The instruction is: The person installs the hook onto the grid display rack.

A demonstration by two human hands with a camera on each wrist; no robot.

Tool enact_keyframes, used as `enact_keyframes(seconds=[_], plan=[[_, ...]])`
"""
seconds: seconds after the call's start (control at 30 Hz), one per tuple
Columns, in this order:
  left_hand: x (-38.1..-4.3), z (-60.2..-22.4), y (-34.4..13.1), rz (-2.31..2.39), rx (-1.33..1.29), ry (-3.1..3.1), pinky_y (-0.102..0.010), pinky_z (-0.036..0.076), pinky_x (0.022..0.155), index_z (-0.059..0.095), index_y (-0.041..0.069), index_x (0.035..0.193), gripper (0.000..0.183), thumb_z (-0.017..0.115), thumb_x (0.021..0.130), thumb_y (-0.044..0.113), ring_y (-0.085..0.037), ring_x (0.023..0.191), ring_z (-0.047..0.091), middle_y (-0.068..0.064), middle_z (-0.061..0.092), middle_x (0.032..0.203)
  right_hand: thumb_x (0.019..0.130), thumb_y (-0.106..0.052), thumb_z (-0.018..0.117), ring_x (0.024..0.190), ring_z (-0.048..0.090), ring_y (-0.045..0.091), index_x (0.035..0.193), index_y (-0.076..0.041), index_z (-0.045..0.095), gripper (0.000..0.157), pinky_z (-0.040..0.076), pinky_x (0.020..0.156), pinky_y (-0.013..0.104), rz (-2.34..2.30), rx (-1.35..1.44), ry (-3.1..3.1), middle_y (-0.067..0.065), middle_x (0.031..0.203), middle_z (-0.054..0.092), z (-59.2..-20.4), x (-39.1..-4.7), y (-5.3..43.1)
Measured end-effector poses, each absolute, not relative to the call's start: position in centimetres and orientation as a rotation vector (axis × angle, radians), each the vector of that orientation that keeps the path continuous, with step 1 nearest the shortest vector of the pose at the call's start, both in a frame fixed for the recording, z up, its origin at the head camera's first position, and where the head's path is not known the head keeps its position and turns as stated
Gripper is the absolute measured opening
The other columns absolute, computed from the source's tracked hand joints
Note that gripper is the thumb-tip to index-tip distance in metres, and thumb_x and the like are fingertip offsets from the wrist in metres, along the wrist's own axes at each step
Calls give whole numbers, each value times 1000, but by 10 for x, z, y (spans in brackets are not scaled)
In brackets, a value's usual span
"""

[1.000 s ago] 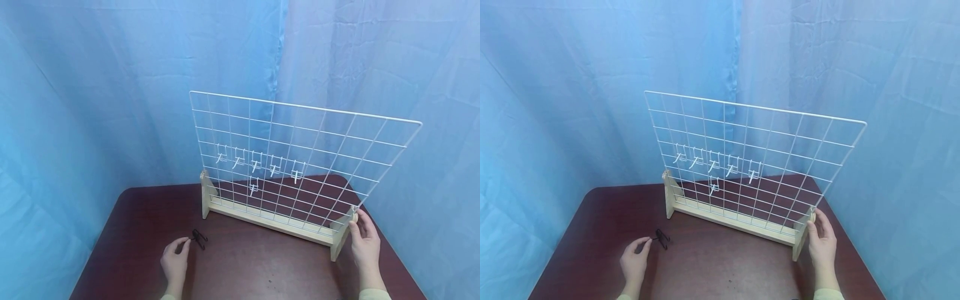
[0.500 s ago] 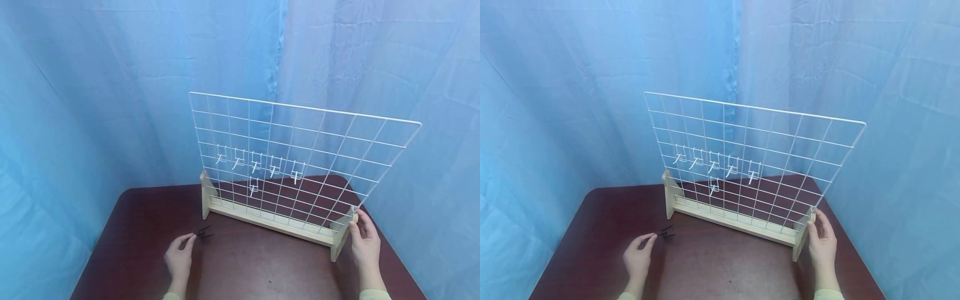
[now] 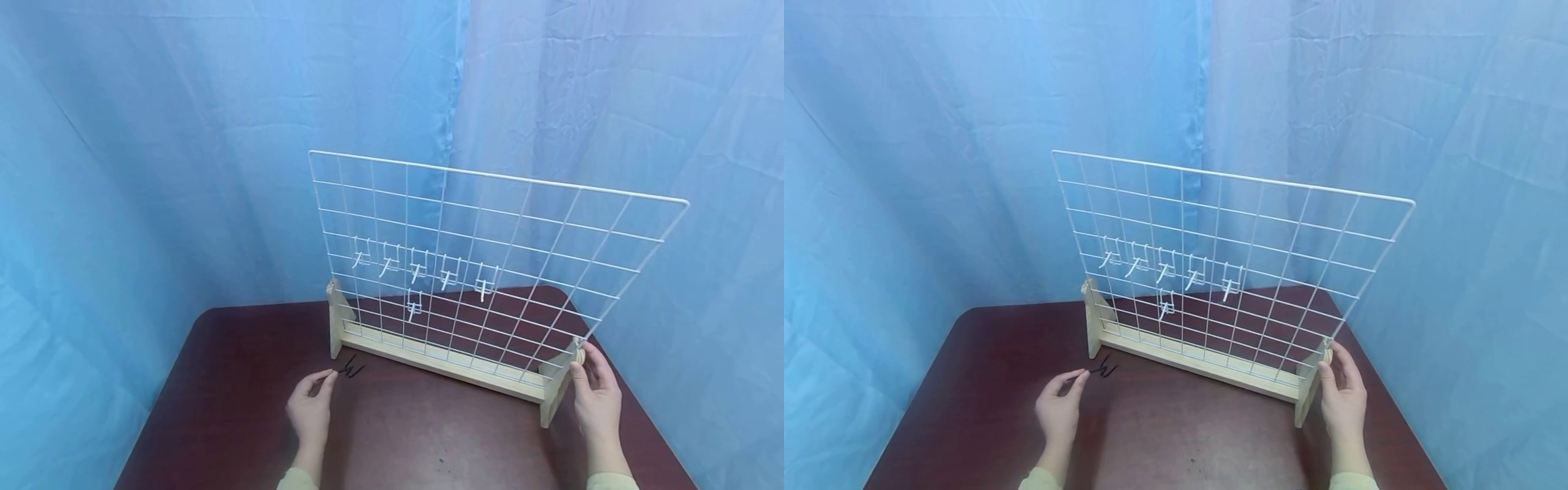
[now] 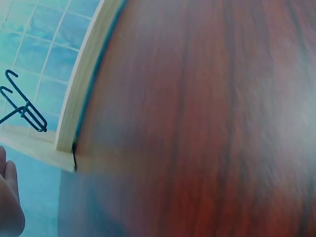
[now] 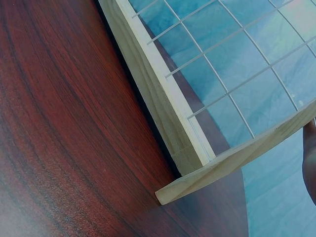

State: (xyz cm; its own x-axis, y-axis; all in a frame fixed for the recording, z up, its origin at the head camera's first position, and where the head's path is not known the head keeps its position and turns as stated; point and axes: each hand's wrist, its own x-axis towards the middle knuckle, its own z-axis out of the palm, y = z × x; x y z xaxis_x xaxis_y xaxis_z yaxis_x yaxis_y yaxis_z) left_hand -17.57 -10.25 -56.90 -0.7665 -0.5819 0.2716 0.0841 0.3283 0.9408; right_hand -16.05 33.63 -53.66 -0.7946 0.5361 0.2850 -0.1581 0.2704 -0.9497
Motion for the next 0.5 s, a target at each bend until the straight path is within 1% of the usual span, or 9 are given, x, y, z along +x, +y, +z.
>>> enact_keyframes(seconds=[0.3, 0.5], plan=[[-189, -551, -81, -1531, 357, -1880, -11, 51, 69, 78, 6, 85, 10, 85, 78, 7, -3, 79, 67, -4, 75, 83, 99, -3, 56, 127, 48, 2, 142, -3, 50, 43, 38, 104, 14, 1611, -336, -1945, -2, 141, 56, -539, -162, 338], [-198, -537, -69, -1569, 294, -1823, -13, 52, 70, 78, 6, 85, 10, 85, 78, 8, -3, 78, 67, -5, 75, 81, 98, 0, 57, 125, 50, 1, 141, -2, 51, 44, 39, 103, 13, 1638, -309, -1906, -2, 139, 58, -539, -162, 337]])
